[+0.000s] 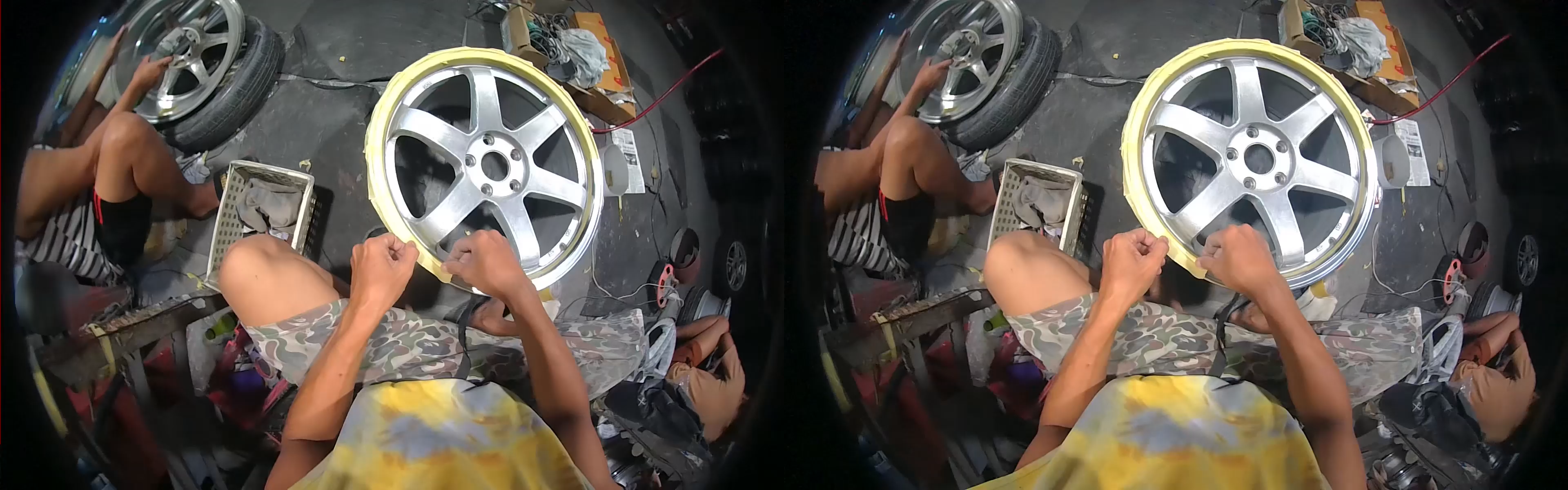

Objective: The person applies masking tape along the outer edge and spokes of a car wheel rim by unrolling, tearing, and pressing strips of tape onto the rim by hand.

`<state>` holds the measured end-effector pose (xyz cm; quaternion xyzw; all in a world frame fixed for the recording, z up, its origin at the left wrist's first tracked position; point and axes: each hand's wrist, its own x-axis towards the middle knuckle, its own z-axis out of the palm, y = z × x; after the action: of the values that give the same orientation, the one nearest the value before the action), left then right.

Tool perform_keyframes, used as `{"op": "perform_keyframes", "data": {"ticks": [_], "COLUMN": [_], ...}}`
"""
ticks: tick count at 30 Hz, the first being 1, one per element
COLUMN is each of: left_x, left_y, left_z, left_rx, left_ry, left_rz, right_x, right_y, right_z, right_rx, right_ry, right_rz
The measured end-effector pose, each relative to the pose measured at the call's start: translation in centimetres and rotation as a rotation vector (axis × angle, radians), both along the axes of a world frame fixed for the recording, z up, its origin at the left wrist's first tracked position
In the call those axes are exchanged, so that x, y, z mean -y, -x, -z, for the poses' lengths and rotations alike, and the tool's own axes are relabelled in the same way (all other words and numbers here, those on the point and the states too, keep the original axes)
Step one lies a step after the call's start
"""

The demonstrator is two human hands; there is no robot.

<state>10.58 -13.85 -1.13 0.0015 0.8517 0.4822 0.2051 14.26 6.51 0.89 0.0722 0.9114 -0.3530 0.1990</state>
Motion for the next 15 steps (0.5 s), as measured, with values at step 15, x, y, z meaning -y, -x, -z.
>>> {"op": "perform_keyframes", "data": {"ticks": [15], "left_x": [1.3], "left_y": [0.4], "left_z": [2.4], "left_rx": [0.070], "left_ry": [-0.002], "left_rz": [-0.018], "right_x": [3.2], "right_y": [8.0], "right_z": [0.5], "right_rx": [-0.007], "right_ry": [0.010], "right_rz": [-0.127]}}
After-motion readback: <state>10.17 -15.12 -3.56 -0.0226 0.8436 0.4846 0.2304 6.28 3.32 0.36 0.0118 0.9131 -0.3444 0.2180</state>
